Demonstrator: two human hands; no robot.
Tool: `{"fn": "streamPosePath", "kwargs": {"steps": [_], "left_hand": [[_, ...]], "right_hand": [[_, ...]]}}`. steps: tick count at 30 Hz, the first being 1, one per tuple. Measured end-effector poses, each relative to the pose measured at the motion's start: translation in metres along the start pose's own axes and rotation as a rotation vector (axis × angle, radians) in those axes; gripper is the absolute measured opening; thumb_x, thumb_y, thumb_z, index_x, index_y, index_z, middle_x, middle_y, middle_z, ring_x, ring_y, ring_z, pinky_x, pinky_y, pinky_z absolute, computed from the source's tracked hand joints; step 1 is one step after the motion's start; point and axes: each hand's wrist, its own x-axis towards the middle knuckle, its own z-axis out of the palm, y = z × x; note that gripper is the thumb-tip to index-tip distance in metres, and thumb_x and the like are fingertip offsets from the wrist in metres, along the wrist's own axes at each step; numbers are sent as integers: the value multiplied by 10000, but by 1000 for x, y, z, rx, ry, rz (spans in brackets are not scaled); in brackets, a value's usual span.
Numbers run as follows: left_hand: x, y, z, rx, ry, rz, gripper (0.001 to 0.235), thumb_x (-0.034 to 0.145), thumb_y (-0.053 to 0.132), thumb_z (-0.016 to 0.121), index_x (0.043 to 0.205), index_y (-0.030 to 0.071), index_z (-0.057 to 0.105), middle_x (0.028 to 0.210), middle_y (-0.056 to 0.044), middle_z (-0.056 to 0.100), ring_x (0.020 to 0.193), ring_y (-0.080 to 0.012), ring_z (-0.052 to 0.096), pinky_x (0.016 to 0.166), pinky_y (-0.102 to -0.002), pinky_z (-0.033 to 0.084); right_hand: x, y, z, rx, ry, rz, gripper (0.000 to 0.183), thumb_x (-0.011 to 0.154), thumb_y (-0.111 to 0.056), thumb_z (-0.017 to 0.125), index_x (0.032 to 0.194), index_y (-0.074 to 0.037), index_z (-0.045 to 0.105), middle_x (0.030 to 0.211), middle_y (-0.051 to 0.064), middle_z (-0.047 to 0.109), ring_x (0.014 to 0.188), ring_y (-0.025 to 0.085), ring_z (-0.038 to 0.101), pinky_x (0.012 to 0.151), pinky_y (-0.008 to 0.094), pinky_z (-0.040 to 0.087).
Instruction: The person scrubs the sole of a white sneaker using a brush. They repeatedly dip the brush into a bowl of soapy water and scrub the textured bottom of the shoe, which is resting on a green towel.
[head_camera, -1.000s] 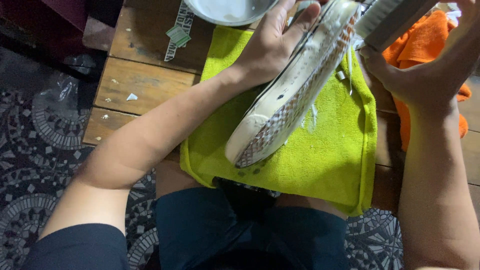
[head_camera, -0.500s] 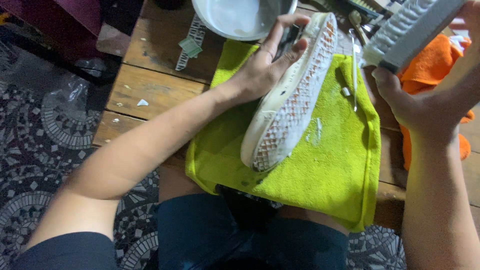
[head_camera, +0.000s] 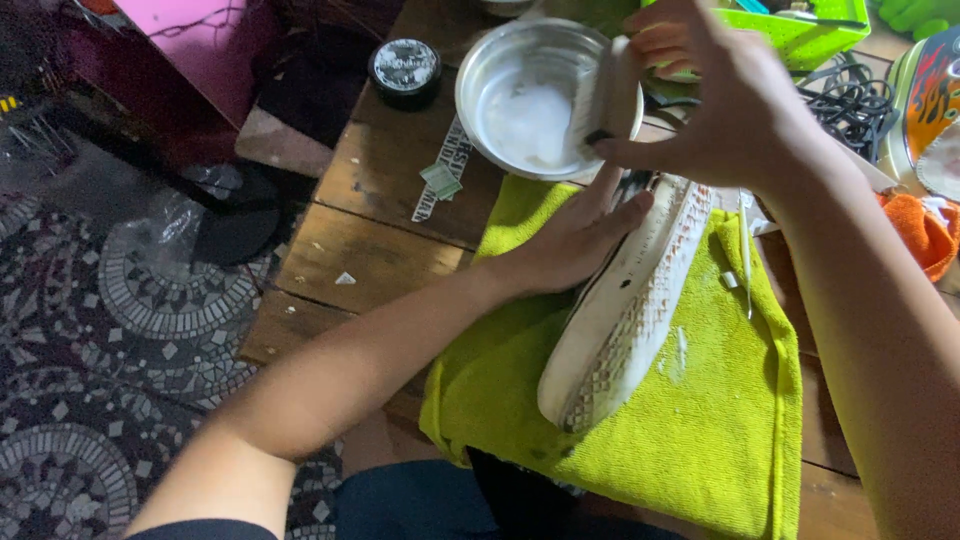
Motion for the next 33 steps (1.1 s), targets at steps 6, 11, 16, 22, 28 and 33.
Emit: {"fn": "streamPosePath", "kwargs": {"steps": [6, 11, 16, 22, 28, 33], "left_hand": [[-1, -2, 3, -98, 34, 58, 788, 1134, 577, 416, 1749, 117, 242, 1853, -176, 369, 1733, -346, 339, 1351, -465, 279], [0, -3, 1, -96, -8, 57, 940, 1075, 732, 344, 1791, 172, 105, 1870, -143, 350, 1709, -407, 401, 1295, -513, 363], [3, -4, 3, -84, 9, 72, 911, 1085, 697, 361, 1775, 146, 135, 1823, -181, 416, 1636, -401, 469, 1261, -521, 385], [1, -1, 0, -54, 6, 22, 938, 1047, 725, 353, 1776, 180, 126, 1717, -190, 517, 1482, -384, 567, 1168, -491, 427], [-3, 17, -2, -55, -31, -65, 1110, 973, 794, 308, 1763, 71, 17, 1891, -210, 163, 1729, -435, 217, 1335, -590, 222], [-5, 27, -3, -41, -49, -225, 1284, 836, 891, 289, 1757, 37, 23, 1889, -235, 125, 1740, -406, 141, 1331, -608, 161]], "right_hand": [[42, 15, 31, -154, -324, 125, 1046, 655, -323, 1051, 1493, 1, 516, 1434, 296, 737, 1282, 465, 697, 985, 575, 534], [48, 20, 41, -209, -356, 135, 1089, 669, -385, 1087, 1514, -3, 516, 1366, 259, 766, 1222, 443, 698, 971, 561, 538], [46, 24, 48, -240, -336, 142, 1107, 664, -435, 1068, 1535, -39, 510, 1385, 277, 736, 1213, 469, 650, 959, 576, 507], [46, 25, 48, -191, -289, 112, 1081, 637, -412, 1086, 1476, -32, 520, 1338, 269, 761, 1189, 462, 703, 945, 556, 536], [29, 6, 22, -147, -190, 76, 1067, 666, -276, 1064, 1531, -22, 492, 1427, 297, 707, 1255, 461, 685, 1015, 562, 535], [18, -13, 7, -102, -70, -51, 964, 726, -199, 1037, 1490, -11, 479, 1453, 302, 672, 1323, 462, 664, 1126, 559, 550]]}}
